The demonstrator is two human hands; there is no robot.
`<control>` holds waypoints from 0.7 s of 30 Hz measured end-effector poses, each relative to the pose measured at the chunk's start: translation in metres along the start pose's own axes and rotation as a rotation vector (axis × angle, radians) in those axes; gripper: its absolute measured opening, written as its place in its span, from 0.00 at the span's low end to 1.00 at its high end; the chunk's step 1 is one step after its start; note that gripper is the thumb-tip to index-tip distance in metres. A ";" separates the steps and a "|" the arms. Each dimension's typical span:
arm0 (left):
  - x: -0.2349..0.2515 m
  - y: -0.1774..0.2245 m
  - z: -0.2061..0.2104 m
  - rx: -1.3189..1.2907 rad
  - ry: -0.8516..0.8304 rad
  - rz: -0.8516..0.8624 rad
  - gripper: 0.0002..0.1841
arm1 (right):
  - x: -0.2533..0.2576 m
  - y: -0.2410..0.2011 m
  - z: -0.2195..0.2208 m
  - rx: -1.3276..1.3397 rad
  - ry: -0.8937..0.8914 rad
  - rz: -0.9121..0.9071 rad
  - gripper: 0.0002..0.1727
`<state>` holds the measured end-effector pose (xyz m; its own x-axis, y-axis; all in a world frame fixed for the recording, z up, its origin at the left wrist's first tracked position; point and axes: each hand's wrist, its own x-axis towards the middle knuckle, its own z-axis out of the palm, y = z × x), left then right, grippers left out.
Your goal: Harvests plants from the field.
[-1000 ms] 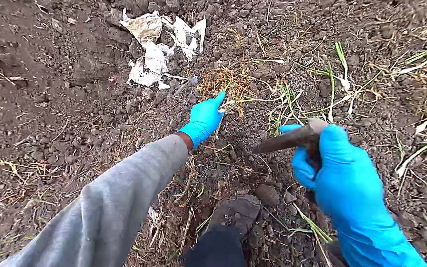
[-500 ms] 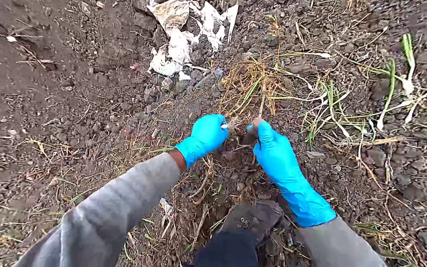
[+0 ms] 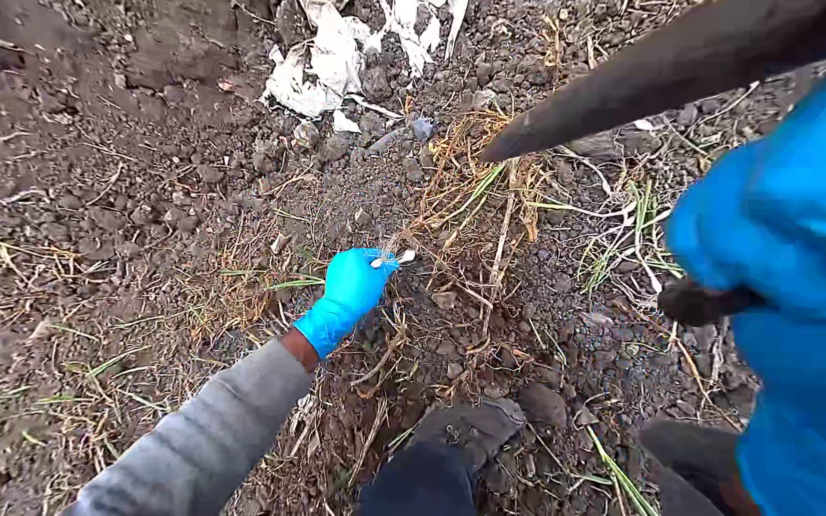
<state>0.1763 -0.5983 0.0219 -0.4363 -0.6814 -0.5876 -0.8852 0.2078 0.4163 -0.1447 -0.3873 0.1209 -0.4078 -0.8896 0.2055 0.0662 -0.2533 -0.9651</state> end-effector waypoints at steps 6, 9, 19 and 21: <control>-0.006 0.029 -0.055 0.017 0.031 -0.026 0.12 | 0.014 0.105 0.170 -0.699 -0.007 0.791 0.44; 0.011 0.061 -0.045 0.115 -0.098 0.020 0.15 | -0.019 0.110 0.148 -0.660 -0.048 0.771 0.37; 0.022 0.098 0.001 0.326 0.010 0.199 0.17 | -0.078 0.053 0.105 -0.479 0.108 0.828 0.35; 0.052 0.109 0.008 0.346 -0.008 0.184 0.16 | -0.035 0.032 0.101 -0.468 0.093 0.860 0.31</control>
<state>0.0557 -0.6056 0.0317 -0.5932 -0.6055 -0.5306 -0.7934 0.5515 0.2577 -0.0365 -0.4027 0.0988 -0.4610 -0.6619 -0.5910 0.0148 0.6602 -0.7509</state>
